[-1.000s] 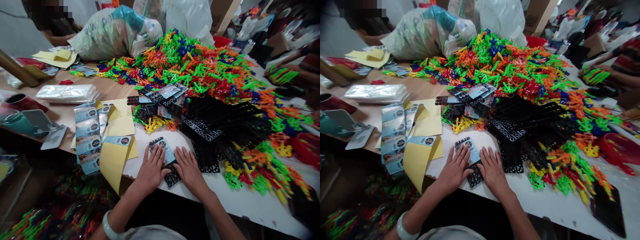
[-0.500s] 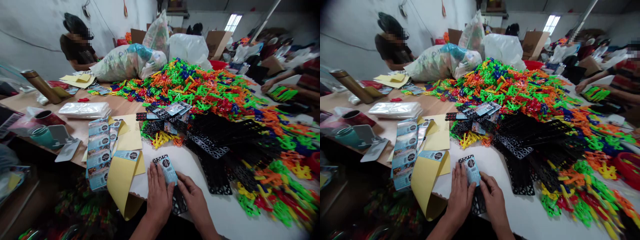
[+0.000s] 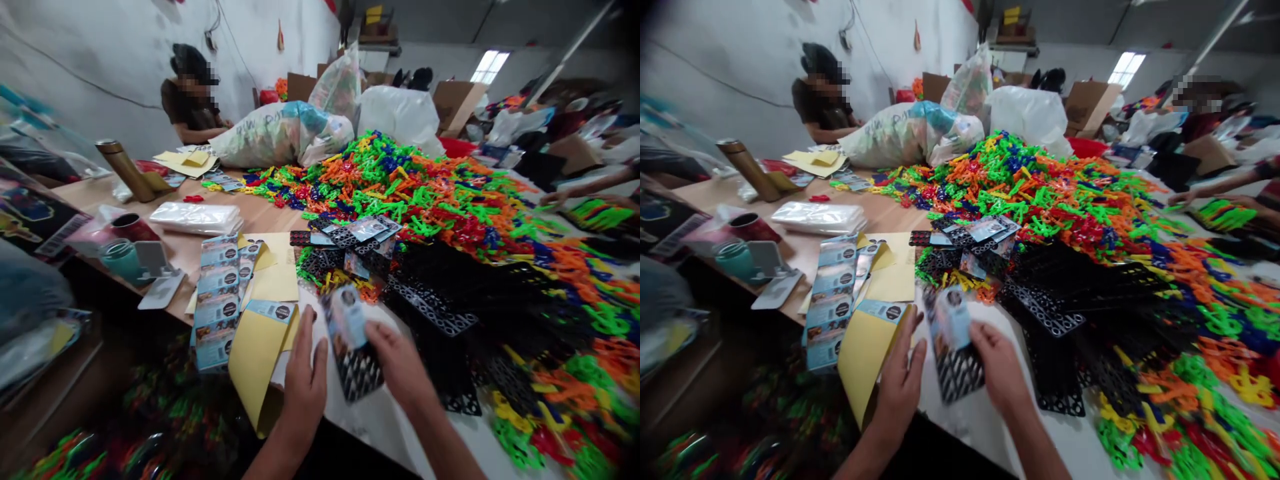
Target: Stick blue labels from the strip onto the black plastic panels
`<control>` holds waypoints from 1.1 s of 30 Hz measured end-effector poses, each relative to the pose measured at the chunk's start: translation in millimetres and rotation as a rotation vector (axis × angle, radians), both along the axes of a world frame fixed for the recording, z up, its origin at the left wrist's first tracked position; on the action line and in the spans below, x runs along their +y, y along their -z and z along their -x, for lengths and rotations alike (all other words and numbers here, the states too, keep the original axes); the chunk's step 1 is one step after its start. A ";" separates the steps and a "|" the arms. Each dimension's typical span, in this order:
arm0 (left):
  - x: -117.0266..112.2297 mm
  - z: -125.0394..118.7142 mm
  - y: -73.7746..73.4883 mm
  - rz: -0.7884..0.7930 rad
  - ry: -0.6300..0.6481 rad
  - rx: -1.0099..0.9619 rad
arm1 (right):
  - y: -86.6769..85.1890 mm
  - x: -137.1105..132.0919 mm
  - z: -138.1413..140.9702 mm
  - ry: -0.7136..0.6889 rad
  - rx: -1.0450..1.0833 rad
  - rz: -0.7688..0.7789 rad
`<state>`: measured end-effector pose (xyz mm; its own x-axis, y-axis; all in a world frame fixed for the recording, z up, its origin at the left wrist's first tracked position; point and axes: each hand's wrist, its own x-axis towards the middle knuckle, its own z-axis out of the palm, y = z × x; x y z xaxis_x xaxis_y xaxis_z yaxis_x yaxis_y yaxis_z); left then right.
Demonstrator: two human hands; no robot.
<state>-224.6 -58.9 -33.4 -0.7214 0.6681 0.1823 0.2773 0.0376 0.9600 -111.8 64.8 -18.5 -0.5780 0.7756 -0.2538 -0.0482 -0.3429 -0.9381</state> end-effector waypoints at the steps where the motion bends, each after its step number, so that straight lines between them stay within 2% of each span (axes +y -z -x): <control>1: -1.7 11.0 0.4 -0.002 -0.101 0.107 | -10.5 19.0 8.8 0.066 0.032 -0.043; 3: -10.0 37.8 3.0 0.055 -0.301 0.281 | -26.7 54.9 26.0 0.175 0.169 -0.159; 5: -23.6 65.5 7.6 0.211 -0.447 0.389 | -33.3 79.8 35.6 0.262 0.114 -0.389; 7: -37.6 87.9 13.8 0.430 -0.491 0.406 | -30.3 90.9 32.2 0.329 -0.162 -0.741; 9: -47.3 101.8 20.4 0.642 -0.458 0.378 | -21.1 93.6 17.3 0.371 -0.544 -1.098; 10: -49.9 105.8 22.9 0.704 -0.427 0.378 | -15.9 94.4 7.4 0.382 -0.722 -1.235; 12: -50.5 109.5 25.3 0.776 -0.384 0.380 | -7.1 99.2 -13.5 0.420 -1.009 -1.389; 16: -40.4 109.6 22.0 0.774 -0.293 0.328 | -0.6 123.9 -44.7 0.419 -1.322 -1.389; 20: -34.0 104.4 18.3 0.605 -0.196 0.033 | -12.7 139.8 -57.9 0.344 -1.356 -1.443; 23: -37.0 94.0 13.4 0.409 -0.107 -0.244 | -42.9 122.9 -64.6 0.425 -1.235 -1.537; 26: -39.0 81.3 4.4 0.227 -0.020 -0.467 | -83.7 83.2 -71.3 0.655 -1.004 -1.639; 27: -38.5 77.7 1.1 0.195 -0.001 -0.538 | -95.1 69.0 -72.9 0.751 -0.909 -1.666; 28: -37.5 74.5 -2.0 0.174 0.008 -0.598 | -103.1 56.5 -73.8 0.788 -0.823 -1.656; 29: -36.2 71.9 -4.8 0.159 0.015 -0.642 | -106.7 46.8 -73.7 0.752 -0.783 -1.587; 30: -34.8 69.9 -7.2 0.152 0.017 -0.663 | -105.2 41.0 -72.4 0.653 -0.752 -1.516; 31: -33.6 68.2 -9.1 0.150 0.017 -0.657 | -98.6 39.3 -69.9 0.498 -0.718 -1.446; 33: -31.9 65.5 -11.9 0.155 0.026 -0.599 | -73.2 46.9 -61.9 0.109 -0.654 -1.315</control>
